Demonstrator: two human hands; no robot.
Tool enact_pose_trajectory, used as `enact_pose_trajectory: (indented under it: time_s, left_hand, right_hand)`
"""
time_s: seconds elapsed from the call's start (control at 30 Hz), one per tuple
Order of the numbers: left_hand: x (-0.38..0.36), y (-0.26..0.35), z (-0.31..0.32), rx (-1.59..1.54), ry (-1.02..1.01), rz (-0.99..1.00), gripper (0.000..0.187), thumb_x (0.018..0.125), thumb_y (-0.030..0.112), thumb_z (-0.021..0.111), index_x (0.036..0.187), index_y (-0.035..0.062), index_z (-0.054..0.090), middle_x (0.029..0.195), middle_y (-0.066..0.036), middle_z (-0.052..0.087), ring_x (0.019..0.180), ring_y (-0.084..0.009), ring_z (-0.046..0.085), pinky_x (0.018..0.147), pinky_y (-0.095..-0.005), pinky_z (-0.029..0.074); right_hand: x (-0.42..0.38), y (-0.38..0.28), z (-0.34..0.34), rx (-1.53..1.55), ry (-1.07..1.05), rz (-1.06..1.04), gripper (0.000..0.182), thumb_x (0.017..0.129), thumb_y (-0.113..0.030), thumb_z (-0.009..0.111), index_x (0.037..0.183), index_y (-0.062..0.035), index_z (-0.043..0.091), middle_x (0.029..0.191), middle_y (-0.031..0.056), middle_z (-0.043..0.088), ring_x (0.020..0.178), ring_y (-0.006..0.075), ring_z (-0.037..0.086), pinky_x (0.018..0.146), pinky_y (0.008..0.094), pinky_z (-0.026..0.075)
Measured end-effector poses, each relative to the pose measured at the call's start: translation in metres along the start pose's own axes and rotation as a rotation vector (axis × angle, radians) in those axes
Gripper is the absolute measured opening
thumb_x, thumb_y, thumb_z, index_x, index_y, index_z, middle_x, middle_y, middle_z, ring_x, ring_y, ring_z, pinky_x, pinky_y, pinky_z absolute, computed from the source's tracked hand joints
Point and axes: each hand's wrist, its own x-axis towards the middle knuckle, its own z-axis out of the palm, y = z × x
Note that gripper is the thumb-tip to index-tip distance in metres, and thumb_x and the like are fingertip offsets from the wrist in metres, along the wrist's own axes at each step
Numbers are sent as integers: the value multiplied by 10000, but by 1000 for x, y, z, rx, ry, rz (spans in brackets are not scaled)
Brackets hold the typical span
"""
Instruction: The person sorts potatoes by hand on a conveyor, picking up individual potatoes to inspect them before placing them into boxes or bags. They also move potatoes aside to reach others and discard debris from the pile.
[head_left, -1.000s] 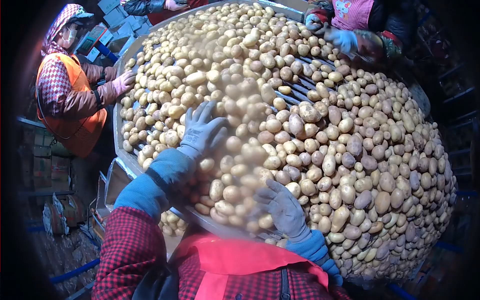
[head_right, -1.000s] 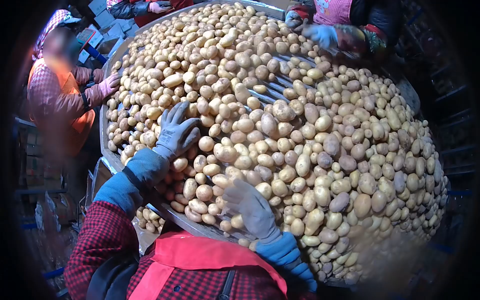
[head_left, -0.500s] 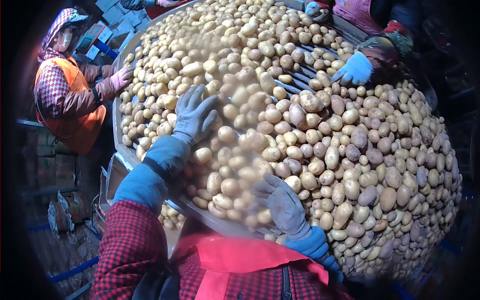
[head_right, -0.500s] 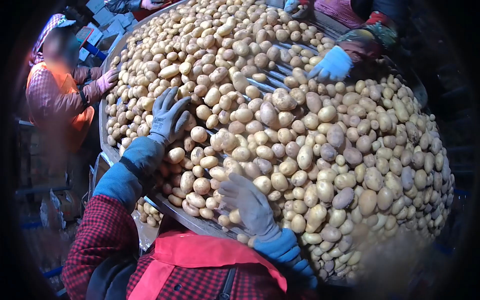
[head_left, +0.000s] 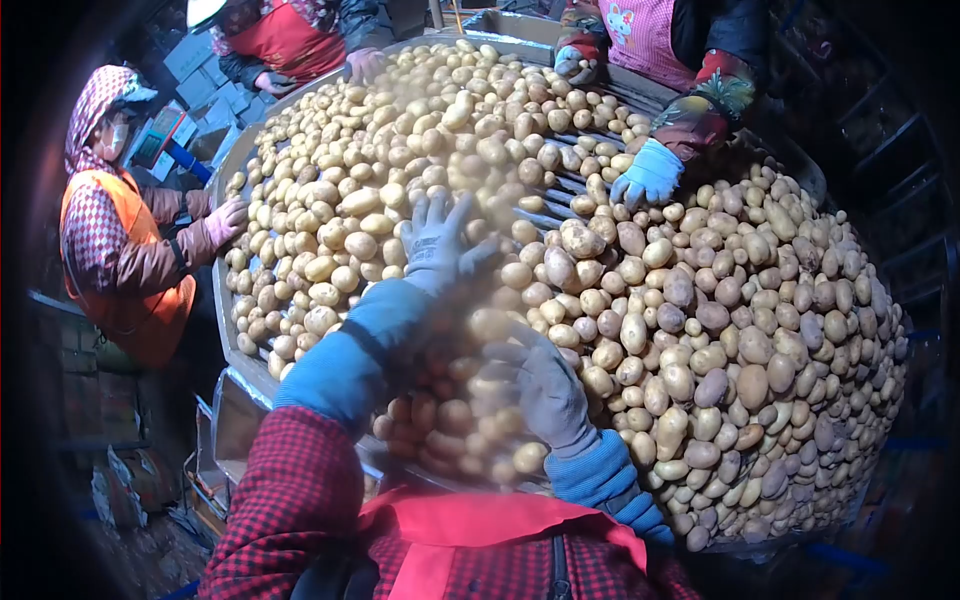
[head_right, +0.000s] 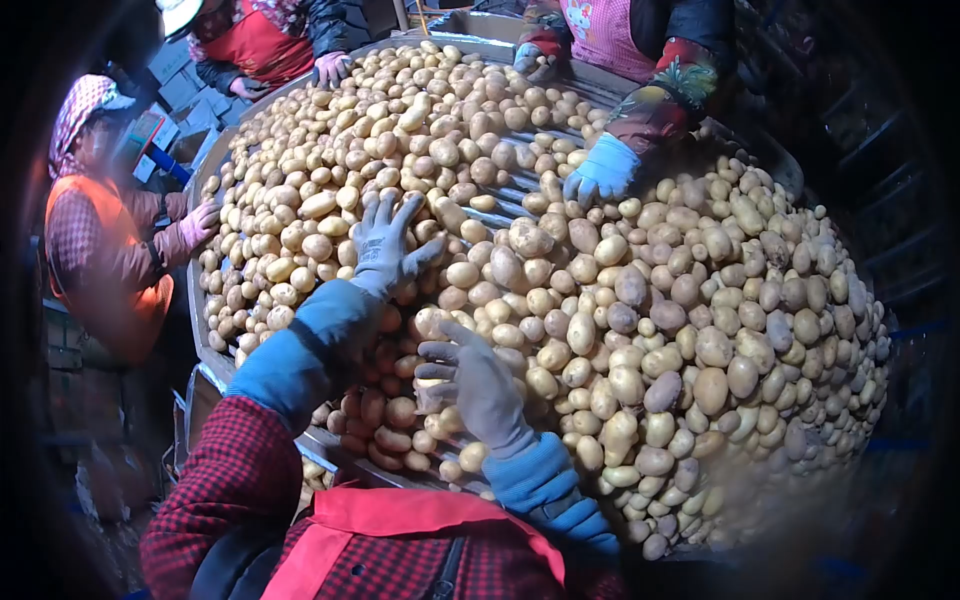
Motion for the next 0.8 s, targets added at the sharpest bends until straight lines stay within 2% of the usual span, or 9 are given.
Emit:
enact_pose_trajectory:
  time_s: [0.13,0.23,0.3,0.37,0.5,0.57,0.6,0.7,0.8]
  left_hand:
    - [37,6,18,-89,-14,-105,695,863,675,707,1454,322,614,1597,-212,441,1510,-443,323,1173,-670,254]
    - [55,-4,28,51,30,-154,633,902,649,683,1453,345,612,1607,-169,445,1518,-404,329,1155,-723,209]
    - [74,-41,36,58,112,29,617,907,639,682,1455,368,606,1611,-137,448,1510,-381,352,1149,-731,205]
    - [89,-41,29,243,83,15,597,905,634,689,1446,394,609,1599,-112,469,1492,-361,387,1131,-702,244]
    - [119,-69,33,266,168,176,580,911,591,710,1439,371,611,1535,-97,546,1432,-338,469,1107,-624,310]
    - [136,-64,39,434,166,92,595,925,569,698,1475,378,574,1545,-95,536,1441,-329,464,1120,-609,307]
    - [140,-53,32,387,109,16,613,935,561,683,1503,379,540,1558,-89,524,1453,-318,458,1137,-604,296]
    - [149,-83,37,435,118,139,640,937,588,669,1511,337,536,1564,-89,514,1462,-330,446,1178,-585,278]
    - [155,-91,29,415,86,38,661,939,580,680,1519,302,529,1539,-103,532,1437,-336,473,1185,-568,287]
  right_hand:
    - [-1,-4,-10,302,-37,28,690,1078,-385,552,1616,-25,310,1320,226,613,1064,298,687,811,368,633]
    - [-1,-7,-10,281,-73,58,654,1090,-343,536,1612,-17,314,1331,241,606,1086,315,678,814,377,635]
    - [-2,-4,-15,369,-70,104,652,1090,-322,531,1605,5,304,1352,256,597,1112,315,669,824,380,635]
    - [0,-4,-18,391,-88,154,653,1085,-316,539,1595,16,304,1362,265,593,1110,320,670,833,384,635]
    - [0,-2,-19,516,-62,200,593,1082,-295,544,1546,18,348,1354,245,599,1089,324,675,833,367,626]
    - [-1,-3,-18,425,-42,208,570,1091,-284,533,1541,18,358,1345,233,604,1061,316,678,824,349,616]
    - [-3,-5,-17,378,-30,212,558,1095,-279,527,1538,19,363,1341,227,607,1047,312,679,820,340,611]
    - [-4,-11,-11,429,11,260,544,1101,-269,525,1538,16,372,1341,219,606,1025,294,675,821,329,600]
    - [-4,-8,-14,419,-64,203,541,1108,-273,520,1546,8,374,1359,219,596,1050,284,663,833,328,595]
